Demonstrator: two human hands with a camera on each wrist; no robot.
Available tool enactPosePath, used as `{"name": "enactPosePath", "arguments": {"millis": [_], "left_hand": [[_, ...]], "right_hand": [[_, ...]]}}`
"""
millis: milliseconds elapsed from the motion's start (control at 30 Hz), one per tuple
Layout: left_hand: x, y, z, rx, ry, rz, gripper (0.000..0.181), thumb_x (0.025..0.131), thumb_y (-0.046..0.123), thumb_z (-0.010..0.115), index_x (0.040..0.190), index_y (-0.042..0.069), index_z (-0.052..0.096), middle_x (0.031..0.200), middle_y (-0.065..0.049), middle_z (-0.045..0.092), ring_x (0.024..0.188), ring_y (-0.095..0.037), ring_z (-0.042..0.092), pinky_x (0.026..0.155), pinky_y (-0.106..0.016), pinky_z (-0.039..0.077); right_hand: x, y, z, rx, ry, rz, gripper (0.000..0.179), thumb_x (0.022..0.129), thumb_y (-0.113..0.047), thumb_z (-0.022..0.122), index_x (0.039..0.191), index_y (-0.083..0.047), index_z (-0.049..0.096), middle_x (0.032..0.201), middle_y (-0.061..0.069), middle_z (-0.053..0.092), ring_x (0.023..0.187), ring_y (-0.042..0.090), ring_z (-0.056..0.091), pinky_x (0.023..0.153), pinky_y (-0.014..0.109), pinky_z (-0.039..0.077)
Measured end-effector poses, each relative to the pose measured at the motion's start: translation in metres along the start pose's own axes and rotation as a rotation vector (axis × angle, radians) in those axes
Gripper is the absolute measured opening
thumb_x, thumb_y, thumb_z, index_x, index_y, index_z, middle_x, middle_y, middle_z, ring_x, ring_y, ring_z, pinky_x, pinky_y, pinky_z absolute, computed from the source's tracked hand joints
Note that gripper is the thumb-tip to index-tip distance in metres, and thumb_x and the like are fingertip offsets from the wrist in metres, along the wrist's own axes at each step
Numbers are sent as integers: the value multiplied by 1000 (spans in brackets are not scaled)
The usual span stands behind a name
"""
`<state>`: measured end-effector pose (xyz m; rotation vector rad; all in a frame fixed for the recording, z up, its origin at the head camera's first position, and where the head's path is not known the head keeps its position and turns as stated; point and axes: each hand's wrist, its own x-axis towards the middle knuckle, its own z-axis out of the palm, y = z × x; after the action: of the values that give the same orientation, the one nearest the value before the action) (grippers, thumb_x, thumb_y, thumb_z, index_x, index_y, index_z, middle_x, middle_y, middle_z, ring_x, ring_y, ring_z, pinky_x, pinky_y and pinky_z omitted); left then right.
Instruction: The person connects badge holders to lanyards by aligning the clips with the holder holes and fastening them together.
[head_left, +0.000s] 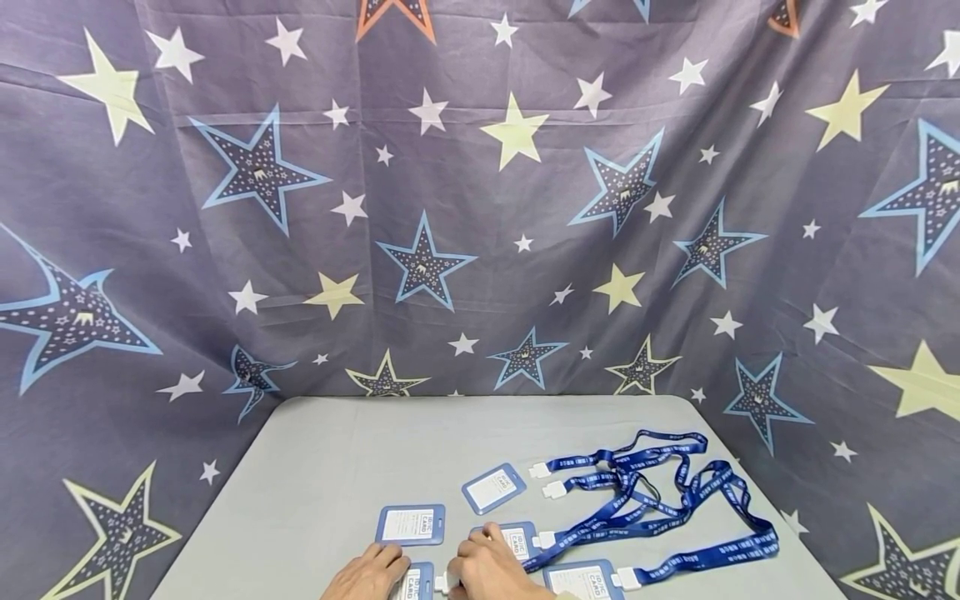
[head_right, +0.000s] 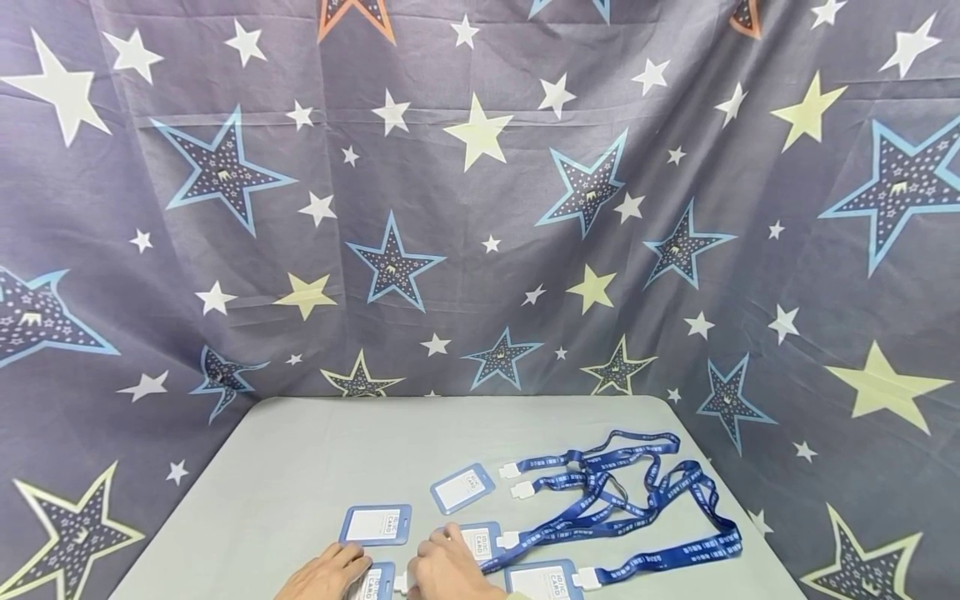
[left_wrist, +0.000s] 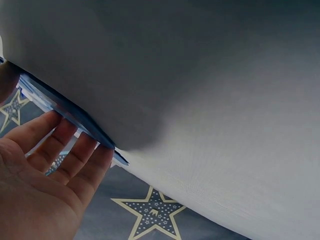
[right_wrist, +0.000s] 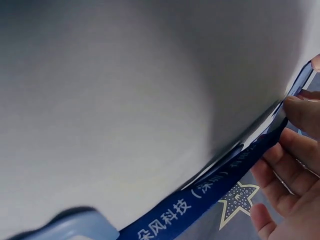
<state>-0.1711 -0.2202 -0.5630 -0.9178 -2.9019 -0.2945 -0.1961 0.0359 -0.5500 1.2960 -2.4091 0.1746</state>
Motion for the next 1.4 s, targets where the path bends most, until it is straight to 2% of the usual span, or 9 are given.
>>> {"name": "enactPosePath", "arguments": {"millis": [700, 933, 1167, 1400], "left_hand": [[0, -1, 2, 5, 16, 17, 90, 78, 86, 60, 113, 4, 69, 102, 3, 56, 90, -13, 50, 72, -35, 55], [0, 0, 0, -22, -9, -6, 93, 75, 86, 63, 118, 3, 68, 105, 2, 57, 93, -14, 51, 76, -38, 55], [0, 1, -2, -17, -27, -24, 94, 73, 87, 63, 119, 5, 68, 106, 3, 57, 93, -14, 51, 76, -37, 55], [1, 3, 0, 5, 5, -16, 93, 75, 88, 59, 117, 6, 69, 107, 2, 59, 92, -15, 51, 75, -37, 55]], "right_hand": [[2, -5, 4, -80, 6, -10, 16, 80, -43, 82, 75, -32, 72, 72, -20, 51, 74, 0, 46, 79, 24, 35], [3, -6, 5, -72, -5, -9, 16, 79, -40, 82, 74, -30, 71, 71, -19, 50, 74, 0, 45, 79, 25, 35], [4, -8, 4, -65, -30, 1, 13, 81, -40, 82, 79, -30, 74, 75, -19, 56, 77, 0, 47, 83, 26, 36], [3, -8, 4, -80, -24, -4, 15, 79, -40, 83, 77, -29, 73, 74, -18, 55, 75, 0, 46, 80, 24, 35]]}}
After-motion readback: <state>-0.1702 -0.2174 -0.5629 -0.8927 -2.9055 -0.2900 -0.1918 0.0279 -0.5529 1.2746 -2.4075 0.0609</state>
